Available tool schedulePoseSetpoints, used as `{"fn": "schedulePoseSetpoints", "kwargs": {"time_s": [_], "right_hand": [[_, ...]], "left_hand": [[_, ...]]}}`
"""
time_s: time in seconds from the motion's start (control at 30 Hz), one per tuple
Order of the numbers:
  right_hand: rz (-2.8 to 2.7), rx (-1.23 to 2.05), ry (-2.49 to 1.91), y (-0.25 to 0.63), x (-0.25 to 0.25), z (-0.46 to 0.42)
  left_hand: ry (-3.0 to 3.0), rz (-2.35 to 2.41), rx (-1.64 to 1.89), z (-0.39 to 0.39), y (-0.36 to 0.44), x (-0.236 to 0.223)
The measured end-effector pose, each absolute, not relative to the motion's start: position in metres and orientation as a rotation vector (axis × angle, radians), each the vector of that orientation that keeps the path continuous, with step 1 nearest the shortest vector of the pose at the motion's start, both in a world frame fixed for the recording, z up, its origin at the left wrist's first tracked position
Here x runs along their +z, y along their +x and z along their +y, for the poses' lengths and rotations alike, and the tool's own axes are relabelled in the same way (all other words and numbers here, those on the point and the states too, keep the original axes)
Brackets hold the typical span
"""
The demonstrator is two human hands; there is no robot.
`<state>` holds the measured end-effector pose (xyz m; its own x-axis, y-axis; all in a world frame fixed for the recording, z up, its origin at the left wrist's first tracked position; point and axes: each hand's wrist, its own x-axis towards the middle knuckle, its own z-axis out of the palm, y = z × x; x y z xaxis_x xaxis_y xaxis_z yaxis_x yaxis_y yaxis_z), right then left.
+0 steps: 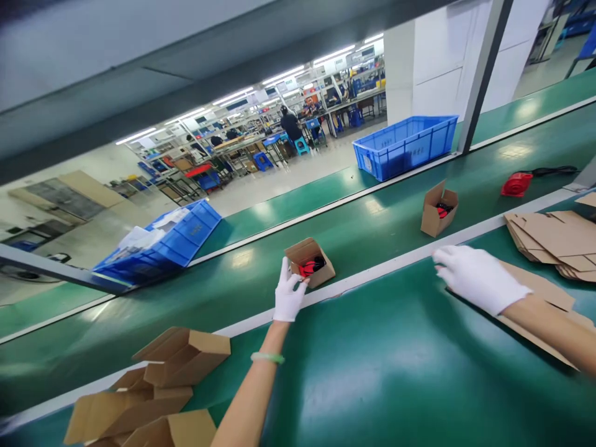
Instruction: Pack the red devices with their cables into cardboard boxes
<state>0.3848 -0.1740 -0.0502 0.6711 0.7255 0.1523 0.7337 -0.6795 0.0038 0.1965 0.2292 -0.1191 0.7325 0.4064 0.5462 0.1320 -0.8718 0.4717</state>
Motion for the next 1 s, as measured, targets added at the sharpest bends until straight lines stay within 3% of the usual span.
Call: {"fn": "schedulePoseSetpoints", "kwargs": {"time_s": [0.13, 0.27, 0.33, 0.6, 0.73, 1.0], "right_hand": [[-0.572, 0.141, -3.230, 0.456, -0.081, -0.234], [-0.396, 0.520, -3.135, 0.472, -0.085, -0.258], [-0.363, 0.538, -3.096, 0.471, -0.083, -0.255], [-0.357, 0.422, -3.043, 0.454, -0.064, -0.220], [-0.475, 0.159, -3.036, 0.416, -0.030, -0.220], [-0.677, -0.306, -2.966, 0.306, 0.028, -0.188]], "left_hand": [[2.545, 0.479, 0.884, 0.283, 0.222, -0.116], [2.506, 0.566, 1.000, 0.273, 0.205, -0.108], [2.452, 0.635, 1.087, 0.256, 0.187, -0.103], [2.061, 0.673, 1.070, 0.149, 0.142, -0.064], [1.998, 0.567, 1.008, 0.099, 0.139, -0.039], [1.792, 0.065, 0.262, -0.026, 0.117, -0.042]]}}
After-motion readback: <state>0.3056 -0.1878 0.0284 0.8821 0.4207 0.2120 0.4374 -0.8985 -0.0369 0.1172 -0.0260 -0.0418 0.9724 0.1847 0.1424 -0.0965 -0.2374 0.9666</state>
